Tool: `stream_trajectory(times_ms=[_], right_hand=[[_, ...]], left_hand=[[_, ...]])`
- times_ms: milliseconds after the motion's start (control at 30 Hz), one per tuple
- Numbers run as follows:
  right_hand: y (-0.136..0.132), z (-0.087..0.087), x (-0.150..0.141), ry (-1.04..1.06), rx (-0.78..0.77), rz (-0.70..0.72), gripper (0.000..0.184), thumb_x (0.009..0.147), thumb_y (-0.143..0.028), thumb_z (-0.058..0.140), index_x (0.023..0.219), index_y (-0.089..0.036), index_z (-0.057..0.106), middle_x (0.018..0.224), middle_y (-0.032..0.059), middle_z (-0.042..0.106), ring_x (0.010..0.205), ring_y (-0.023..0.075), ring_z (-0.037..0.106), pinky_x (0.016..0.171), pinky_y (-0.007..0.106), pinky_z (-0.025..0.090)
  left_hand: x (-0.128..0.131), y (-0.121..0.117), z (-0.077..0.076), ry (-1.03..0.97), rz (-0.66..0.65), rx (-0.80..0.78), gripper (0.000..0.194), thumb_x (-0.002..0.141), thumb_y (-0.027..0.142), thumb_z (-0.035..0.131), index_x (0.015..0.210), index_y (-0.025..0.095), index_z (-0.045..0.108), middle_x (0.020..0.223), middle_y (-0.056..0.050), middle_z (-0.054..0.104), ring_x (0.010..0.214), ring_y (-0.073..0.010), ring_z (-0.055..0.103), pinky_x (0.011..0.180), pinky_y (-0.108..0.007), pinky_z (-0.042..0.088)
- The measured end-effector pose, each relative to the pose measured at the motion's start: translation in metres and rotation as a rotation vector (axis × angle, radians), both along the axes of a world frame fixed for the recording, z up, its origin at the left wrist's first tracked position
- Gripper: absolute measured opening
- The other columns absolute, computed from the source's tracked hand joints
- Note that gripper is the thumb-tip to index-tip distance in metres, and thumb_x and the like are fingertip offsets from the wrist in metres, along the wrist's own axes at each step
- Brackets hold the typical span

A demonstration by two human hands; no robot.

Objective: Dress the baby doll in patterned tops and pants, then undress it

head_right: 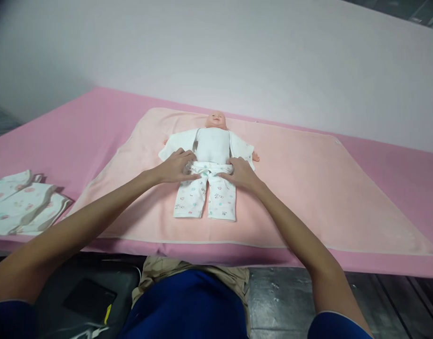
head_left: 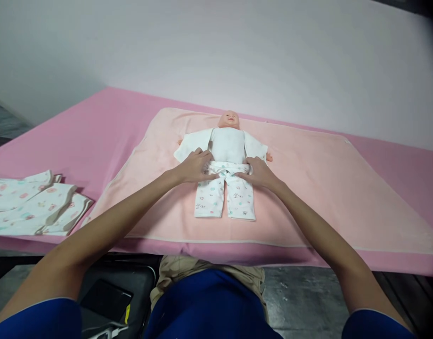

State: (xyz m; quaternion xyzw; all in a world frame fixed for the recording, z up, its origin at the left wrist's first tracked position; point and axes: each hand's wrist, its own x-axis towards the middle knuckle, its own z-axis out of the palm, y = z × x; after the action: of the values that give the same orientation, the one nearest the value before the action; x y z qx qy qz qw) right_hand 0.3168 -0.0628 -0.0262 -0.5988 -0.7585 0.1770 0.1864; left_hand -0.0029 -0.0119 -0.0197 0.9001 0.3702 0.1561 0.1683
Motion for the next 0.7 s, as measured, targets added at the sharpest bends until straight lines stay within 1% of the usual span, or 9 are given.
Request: stream_trajectory(times_ms=[100, 167, 233, 333, 400, 467, 533, 633, 700], right_hand=[[-0.010, 0.004, -0.002, -0.055, -0.068, 0.010, 0.085, 0.067, -0.090, 0.087, 0.114, -0.026, 0.058, 0.124, 0.0138, 0.067, 0.114, 0.0381, 0.060, 0.085, 0.046, 0.050], [-0.017, 0.004, -0.005, -0.061, -0.071, 0.020, 0.091, 0.059, -0.090, 0.093, 0.113, -0.025, 0.057, 0.125, 0.0138, 0.067, 0.113, 0.0383, 0.060, 0.083, 0.045, 0.050], [-0.024, 0.000, -0.008, -0.049, -0.015, 0.031, 0.084, 0.065, -0.089, 0.090, 0.108, -0.026, 0.057, 0.118, 0.0126, 0.069, 0.110, 0.0375, 0.061, 0.084, 0.046, 0.048], [-0.035, -0.010, -0.011, -0.029, 0.129, 0.047, 0.066, 0.086, -0.088, 0.075, 0.101, -0.026, 0.057, 0.106, 0.0119, 0.070, 0.103, 0.0363, 0.061, 0.088, 0.049, 0.046], [-0.041, -0.016, -0.011, -0.008, 0.208, 0.025, 0.062, 0.093, -0.086, 0.068, 0.101, -0.026, 0.056, 0.105, 0.0123, 0.070, 0.103, 0.0369, 0.060, 0.091, 0.051, 0.046], [-0.046, -0.018, -0.010, -0.002, 0.201, 0.003, 0.065, 0.090, -0.087, 0.070, 0.106, -0.026, 0.057, 0.110, 0.0131, 0.069, 0.107, 0.0379, 0.059, 0.095, 0.054, 0.047], [-0.051, -0.014, -0.007, -0.033, 0.113, 0.015, 0.080, 0.076, -0.090, 0.081, 0.117, -0.024, 0.058, 0.122, 0.0155, 0.067, 0.114, 0.0401, 0.059, 0.100, 0.056, 0.050], [-0.061, -0.001, -0.003, -0.120, -0.048, 0.077, 0.115, 0.055, -0.090, 0.094, 0.138, -0.022, 0.055, 0.142, 0.0197, 0.060, 0.128, 0.0457, 0.057, 0.106, 0.061, 0.051], [-0.067, 0.009, -0.002, -0.161, -0.116, 0.105, 0.126, 0.053, -0.089, 0.095, 0.150, -0.022, 0.051, 0.149, 0.0212, 0.056, 0.134, 0.0485, 0.055, 0.111, 0.064, 0.051]], left_hand=[[0.001, -0.007, 0.003, 0.028, 0.039, -0.115, 0.087, 0.063, 0.089, 0.087, 0.115, 0.024, 0.062, 0.123, -0.015, 0.071, 0.115, -0.0402, 0.062, 0.093, -0.047, 0.049], [0.004, -0.014, 0.004, 0.012, 0.088, -0.219, 0.092, 0.057, 0.085, 0.093, 0.117, 0.025, 0.058, 0.123, -0.013, 0.072, 0.111, -0.0389, 0.066, 0.088, -0.043, 0.050], [0.007, -0.022, 0.003, -0.003, 0.106, -0.263, 0.087, 0.061, 0.081, 0.093, 0.116, 0.025, 0.057, 0.122, -0.012, 0.073, 0.109, -0.0374, 0.069, 0.088, -0.042, 0.050], [0.008, -0.040, 0.001, 0.018, 0.074, -0.150, 0.080, 0.070, 0.082, 0.086, 0.116, 0.024, 0.057, 0.127, -0.015, 0.071, 0.120, -0.0416, 0.067, 0.098, -0.048, 0.052], [0.007, -0.052, -0.001, 0.038, 0.061, -0.072, 0.087, 0.069, 0.084, 0.085, 0.124, 0.022, 0.056, 0.139, -0.020, 0.065, 0.133, -0.0459, 0.061, 0.105, -0.053, 0.052], [0.005, -0.062, -0.002, 0.057, 0.069, -0.077, 0.100, 0.063, 0.083, 0.089, 0.133, 0.021, 0.053, 0.149, -0.023, 0.057, 0.140, -0.0484, 0.056, 0.109, -0.055, 0.053], [0.003, -0.068, -0.002, 0.079, 0.074, -0.142, 0.110, 0.057, 0.083, 0.092, 0.138, 0.021, 0.050, 0.154, -0.023, 0.052, 0.144, -0.0493, 0.054, 0.111, -0.056, 0.053], [0.002, -0.072, 0.004, 0.127, 0.083, -0.229, 0.118, 0.053, 0.084, 0.090, 0.142, 0.021, 0.047, 0.156, -0.023, 0.049, 0.148, -0.0507, 0.052, 0.113, -0.058, 0.053], [0.002, -0.074, 0.010, 0.171, 0.073, -0.258, 0.122, 0.054, 0.084, 0.088, 0.147, 0.020, 0.045, 0.159, -0.023, 0.047, 0.151, -0.0515, 0.050, 0.115, -0.058, 0.053]])
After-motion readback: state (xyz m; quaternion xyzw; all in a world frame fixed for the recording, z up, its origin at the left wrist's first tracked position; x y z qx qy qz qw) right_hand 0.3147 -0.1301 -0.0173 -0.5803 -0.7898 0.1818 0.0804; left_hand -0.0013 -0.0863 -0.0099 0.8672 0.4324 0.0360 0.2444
